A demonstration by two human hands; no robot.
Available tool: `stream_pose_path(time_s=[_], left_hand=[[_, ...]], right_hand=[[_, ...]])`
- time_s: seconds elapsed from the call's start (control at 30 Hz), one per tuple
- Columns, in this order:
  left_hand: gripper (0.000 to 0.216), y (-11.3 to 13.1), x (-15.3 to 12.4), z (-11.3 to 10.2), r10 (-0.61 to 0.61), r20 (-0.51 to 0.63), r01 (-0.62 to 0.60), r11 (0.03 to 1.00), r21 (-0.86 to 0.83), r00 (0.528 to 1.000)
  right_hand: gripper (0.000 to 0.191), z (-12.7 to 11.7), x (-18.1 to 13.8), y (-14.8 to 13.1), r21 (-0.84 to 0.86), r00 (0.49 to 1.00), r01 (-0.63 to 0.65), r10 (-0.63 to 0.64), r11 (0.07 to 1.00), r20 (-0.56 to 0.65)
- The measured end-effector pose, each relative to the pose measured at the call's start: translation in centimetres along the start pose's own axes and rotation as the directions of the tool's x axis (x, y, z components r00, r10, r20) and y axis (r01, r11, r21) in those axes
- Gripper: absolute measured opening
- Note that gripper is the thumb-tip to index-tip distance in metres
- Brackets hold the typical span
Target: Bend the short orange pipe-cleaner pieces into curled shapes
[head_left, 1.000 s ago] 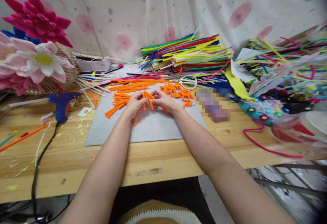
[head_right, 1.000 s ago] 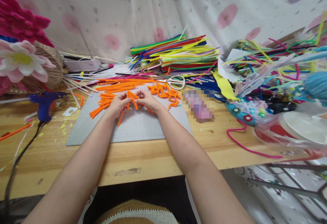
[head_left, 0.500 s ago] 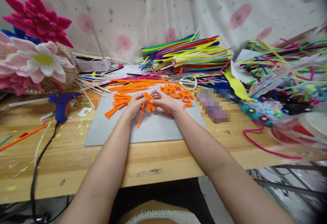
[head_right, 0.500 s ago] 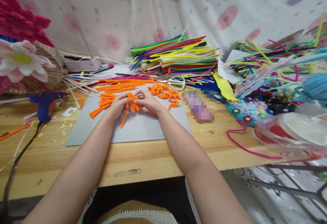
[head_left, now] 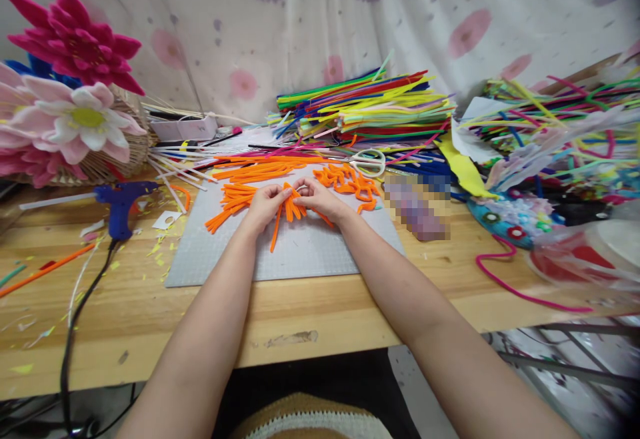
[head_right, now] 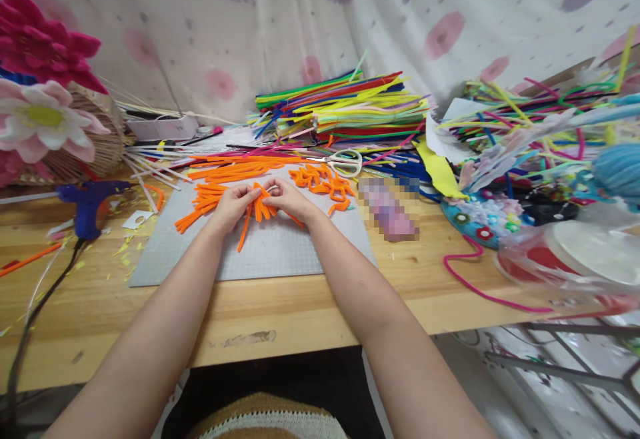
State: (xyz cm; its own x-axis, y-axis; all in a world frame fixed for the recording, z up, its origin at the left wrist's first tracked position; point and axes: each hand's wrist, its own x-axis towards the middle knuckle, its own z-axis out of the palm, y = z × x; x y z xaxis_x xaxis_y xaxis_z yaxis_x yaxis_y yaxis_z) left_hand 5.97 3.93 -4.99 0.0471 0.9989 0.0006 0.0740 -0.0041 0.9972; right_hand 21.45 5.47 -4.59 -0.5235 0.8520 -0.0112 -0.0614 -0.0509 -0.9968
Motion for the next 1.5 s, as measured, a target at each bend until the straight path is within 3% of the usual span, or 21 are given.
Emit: stream_pose_path(time_s=[0.23,0.4,0.57,0.77,1.13,1.5], left_hand=[[0.033,0.4,-0.2,0.1,-0.020,-0.031,0.020,1.000,-0.008,0.999],[0.034,0.7,-0.4,-0.3,-0.045,0.072,0.043,0.999,0.024,0.996],[0.036,0.7,-0.4,-0.6,-0.047,0.142,0.054,0.997,-0.047,0.989],[0.037,0.8,-0.4,-0.5,0.009,0.131,0.000,0.998,-0.069,0.991],[0.034,0.6,-0.4,-1.1,-0.018,0.204,0.052,0.986,-0.160,0.979],[0.035,0.8,-0.5,-0.1,0.014,0.107,-0.001,0.993,-0.120,0.994]], right_hand=[[0.033,0.0,-0.3,-0.3,0.047,1.000,-0.018,0.017,0.999,0.026],[0.034,0.0,-0.2,-0.3,0.052,0.999,-0.019,0.021,0.998,-0.031],[0.035,-0.2,-0.1,-0.1,0.069,0.999,-0.027,0.028,0.997,-0.021],[0.037,0.0,-0.4,-0.4,0.065,0.999,-0.030,0.033,0.997,-0.036],[0.039,-0.2,-0.6,-0.6,0.091,1.000,-0.026,0.026,0.995,0.001],[0.041,0.0,-0.5,-0.4,0.071,0.998,-0.053,0.054,0.996,-0.022]])
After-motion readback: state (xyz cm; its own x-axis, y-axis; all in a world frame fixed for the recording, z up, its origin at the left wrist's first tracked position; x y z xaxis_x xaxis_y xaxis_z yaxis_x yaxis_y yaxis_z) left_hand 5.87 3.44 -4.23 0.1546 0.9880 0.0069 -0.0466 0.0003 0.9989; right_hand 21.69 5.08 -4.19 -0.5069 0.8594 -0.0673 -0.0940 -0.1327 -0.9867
